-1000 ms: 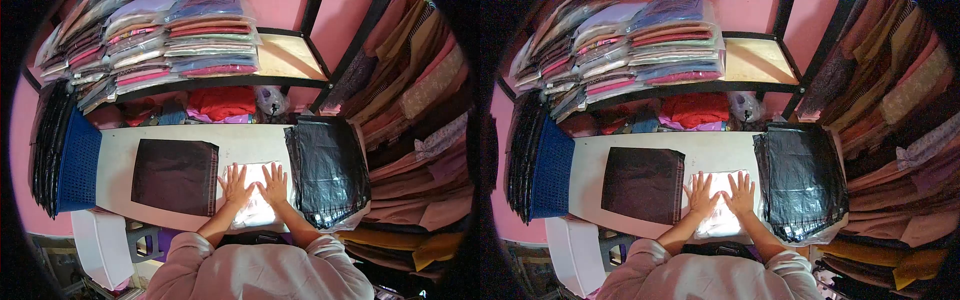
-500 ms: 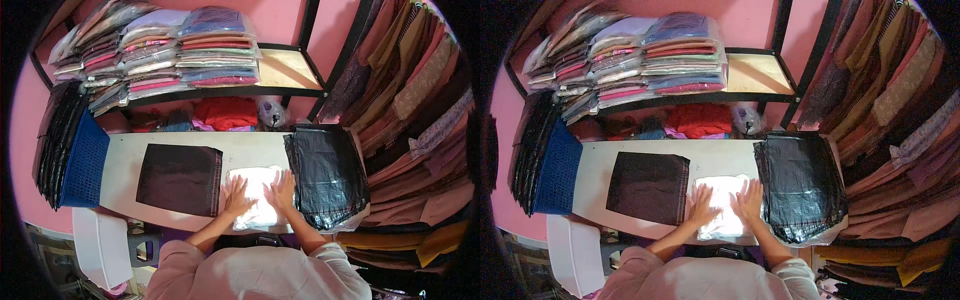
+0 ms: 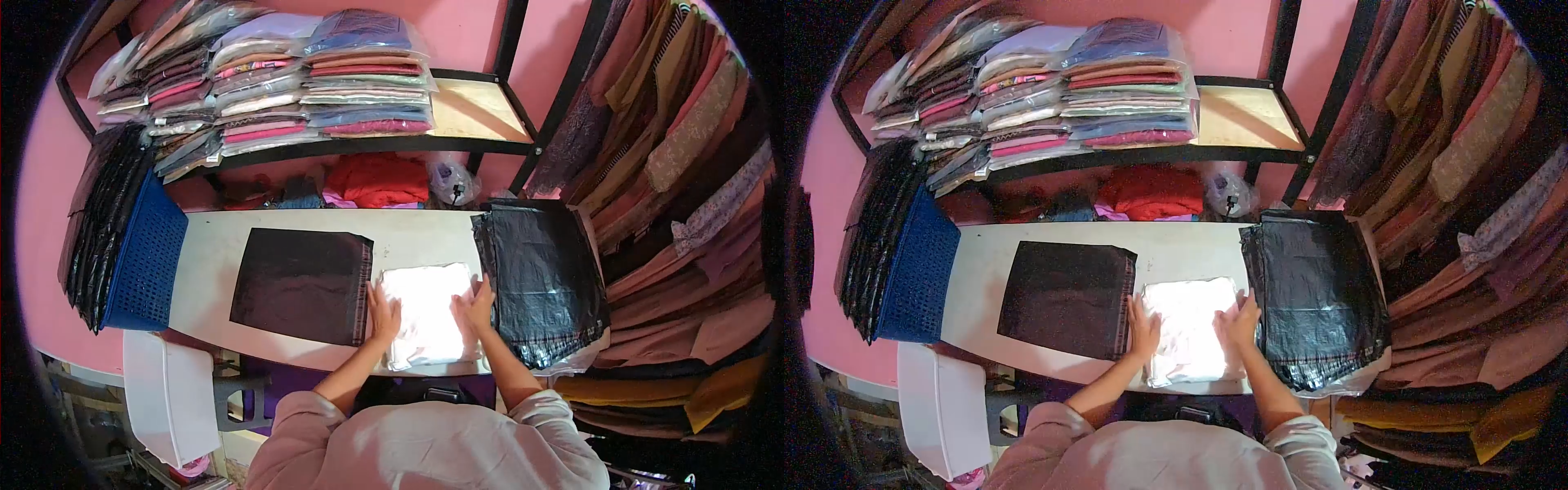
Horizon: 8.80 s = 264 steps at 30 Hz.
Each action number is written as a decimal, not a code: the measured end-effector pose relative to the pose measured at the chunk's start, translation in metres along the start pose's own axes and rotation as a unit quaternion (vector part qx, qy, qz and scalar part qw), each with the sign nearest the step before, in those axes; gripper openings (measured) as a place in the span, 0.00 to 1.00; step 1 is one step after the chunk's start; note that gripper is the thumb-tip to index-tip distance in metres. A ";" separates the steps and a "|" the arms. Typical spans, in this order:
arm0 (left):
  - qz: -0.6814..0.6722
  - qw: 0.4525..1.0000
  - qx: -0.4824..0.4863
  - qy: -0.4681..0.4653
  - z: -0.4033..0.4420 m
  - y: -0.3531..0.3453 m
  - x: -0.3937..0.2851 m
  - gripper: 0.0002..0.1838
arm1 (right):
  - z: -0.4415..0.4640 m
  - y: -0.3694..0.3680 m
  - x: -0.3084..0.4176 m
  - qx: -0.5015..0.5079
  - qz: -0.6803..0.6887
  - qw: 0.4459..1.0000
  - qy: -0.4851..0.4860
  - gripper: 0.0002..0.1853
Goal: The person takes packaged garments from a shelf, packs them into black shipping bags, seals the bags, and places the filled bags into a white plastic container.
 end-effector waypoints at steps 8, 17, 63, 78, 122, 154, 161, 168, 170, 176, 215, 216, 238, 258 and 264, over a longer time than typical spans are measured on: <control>-0.052 0.979 0.033 0.193 0.041 -0.009 0.061 0.37 | 0.028 -0.024 -0.032 0.135 -0.078 0.980 -0.123 0.28; 0.016 0.977 0.114 0.182 0.040 0.003 0.033 0.17 | 0.005 -0.016 0.038 0.095 0.023 0.992 -0.078 0.21; 0.184 0.948 0.260 -0.008 -0.010 0.069 0.038 0.21 | 0.011 0.058 0.102 0.148 0.214 0.959 0.110 0.09; 0.098 0.987 0.110 -0.061 0.019 0.117 -0.028 0.20 | -0.034 -0.083 0.172 0.438 -0.053 0.817 0.372 0.13; 0.097 0.988 -0.121 -0.004 -0.081 0.137 0.024 0.24 | -0.041 -0.027 0.065 0.146 0.058 0.962 0.224 0.14; -0.103 0.931 -0.105 0.333 -0.037 0.073 0.096 0.15 | -0.024 -0.109 -0.021 0.273 0.225 0.893 -0.277 0.14; -0.001 0.966 0.051 0.252 0.043 0.176 0.015 0.14 | 0.057 -0.017 0.089 0.227 -0.028 0.973 0.034 0.07; 0.190 0.949 0.058 0.244 0.018 0.156 0.040 0.17 | 0.037 -0.045 0.046 0.199 -0.075 0.976 0.042 0.10; 0.204 0.954 0.013 0.219 0.065 0.174 0.031 0.15 | 0.078 -0.041 0.093 0.185 -0.038 0.981 0.042 0.12; 0.174 0.969 -0.136 0.111 0.105 0.258 -0.062 0.14 | 0.118 0.041 0.207 0.023 0.089 0.966 0.243 0.07; 0.280 0.949 0.119 0.078 0.041 0.057 0.042 0.35 | 0.005 -0.134 0.110 0.212 -0.262 0.900 0.277 0.37; 0.289 0.946 0.123 0.080 0.038 0.058 0.044 0.35 | 0.004 -0.135 0.108 0.213 -0.267 0.898 0.276 0.37; 0.212 0.949 0.146 0.180 0.035 0.073 0.062 0.35 | 0.024 -0.125 0.074 0.215 -0.187 0.952 0.110 0.39; 0.271 0.952 0.101 0.105 0.096 0.034 0.052 0.31 | 0.059 -0.177 0.102 0.224 -0.284 0.912 0.195 0.34; 0.276 0.950 0.103 0.100 0.085 0.048 0.074 0.32 | 0.062 -0.168 0.088 0.257 -0.267 0.911 0.183 0.36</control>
Point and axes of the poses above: each hand's wrist, its own z-axis towards the middle knuckle, its own y-axis out of the back of the hand, x = y × z, the point moved 5 cm from there along z, towards the middle knuckle, and after that the axes turned 1 degree about z, right-handed, at the moved point
